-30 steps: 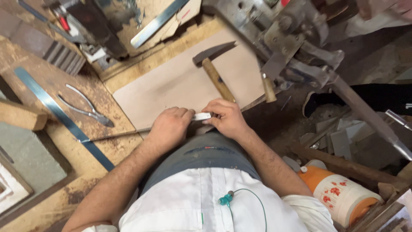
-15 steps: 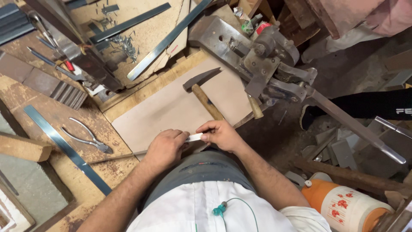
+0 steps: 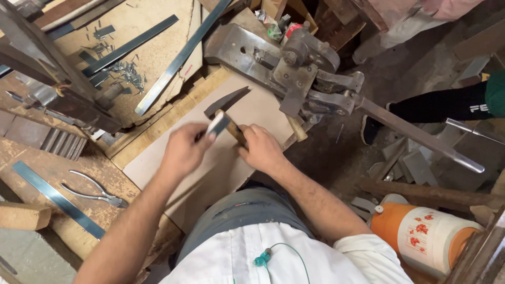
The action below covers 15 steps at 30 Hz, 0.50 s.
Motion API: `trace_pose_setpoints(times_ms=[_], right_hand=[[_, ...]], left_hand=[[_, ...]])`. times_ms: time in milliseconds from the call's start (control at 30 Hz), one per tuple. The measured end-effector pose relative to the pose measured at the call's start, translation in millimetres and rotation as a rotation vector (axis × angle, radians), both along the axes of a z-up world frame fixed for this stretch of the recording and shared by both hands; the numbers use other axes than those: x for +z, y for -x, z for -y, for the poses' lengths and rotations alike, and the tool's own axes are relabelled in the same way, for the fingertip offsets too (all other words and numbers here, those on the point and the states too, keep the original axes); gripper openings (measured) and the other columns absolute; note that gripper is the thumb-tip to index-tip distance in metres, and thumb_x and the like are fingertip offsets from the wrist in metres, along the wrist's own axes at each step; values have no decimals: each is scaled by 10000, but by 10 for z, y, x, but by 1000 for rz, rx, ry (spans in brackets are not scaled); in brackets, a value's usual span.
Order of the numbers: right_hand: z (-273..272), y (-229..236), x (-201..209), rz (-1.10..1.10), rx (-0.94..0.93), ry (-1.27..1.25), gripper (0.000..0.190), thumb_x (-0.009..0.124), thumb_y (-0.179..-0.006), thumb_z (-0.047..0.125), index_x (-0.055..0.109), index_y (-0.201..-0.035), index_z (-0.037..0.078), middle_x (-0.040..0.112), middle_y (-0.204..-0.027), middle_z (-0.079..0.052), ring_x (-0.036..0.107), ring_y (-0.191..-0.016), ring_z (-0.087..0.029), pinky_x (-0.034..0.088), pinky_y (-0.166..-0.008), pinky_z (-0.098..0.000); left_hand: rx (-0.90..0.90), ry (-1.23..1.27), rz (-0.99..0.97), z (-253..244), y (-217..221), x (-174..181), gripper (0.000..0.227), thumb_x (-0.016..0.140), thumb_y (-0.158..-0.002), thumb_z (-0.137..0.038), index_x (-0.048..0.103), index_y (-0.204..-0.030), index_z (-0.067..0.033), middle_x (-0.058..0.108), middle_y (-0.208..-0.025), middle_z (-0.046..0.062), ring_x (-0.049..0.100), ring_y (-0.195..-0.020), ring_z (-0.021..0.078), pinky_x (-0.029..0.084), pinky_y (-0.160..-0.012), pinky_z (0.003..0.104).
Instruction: The person repeatedly cuts a long metal strip into shorter segments using a manual guillotine-style shear. After each cut, the person measures the remaining strip with a white ruler, repositions it in the shear, and cuts again. The process continues until several short pieces are produced.
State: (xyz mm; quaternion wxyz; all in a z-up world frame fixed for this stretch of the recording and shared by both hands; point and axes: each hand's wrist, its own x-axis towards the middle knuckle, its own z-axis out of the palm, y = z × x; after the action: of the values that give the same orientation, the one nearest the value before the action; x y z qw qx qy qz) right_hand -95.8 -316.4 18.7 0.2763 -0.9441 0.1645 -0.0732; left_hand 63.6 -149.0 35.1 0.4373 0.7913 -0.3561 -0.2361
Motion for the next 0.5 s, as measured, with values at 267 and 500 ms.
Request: trace_pose_setpoints(times_ms=[267, 500], right_hand=[[110, 62, -255, -380, -161, -1257, 433, 638, -757, -17, 579, -1185, 13, 667, -820, -156, 671, -592, -194, 548, -507, -337], [116, 321, 50, 106, -175, -803, 624, 690, -862, 6, 488, -1447, -79, 660, -1215, -188, 718, -927, -164, 594, -766, -304]], left_hand=[[105, 62, -698, 1062, -595, -449, 255, 728, -928, -205, 626, -773, -31, 602, -686, 45, 544, -604, 152, 464, -555, 370], [158, 26, -631, 1518, -908, -814, 230, 748, -928, -199, 658, -784, -45, 587, -692, 10, 486, -658, 130, 421, -610, 338]])
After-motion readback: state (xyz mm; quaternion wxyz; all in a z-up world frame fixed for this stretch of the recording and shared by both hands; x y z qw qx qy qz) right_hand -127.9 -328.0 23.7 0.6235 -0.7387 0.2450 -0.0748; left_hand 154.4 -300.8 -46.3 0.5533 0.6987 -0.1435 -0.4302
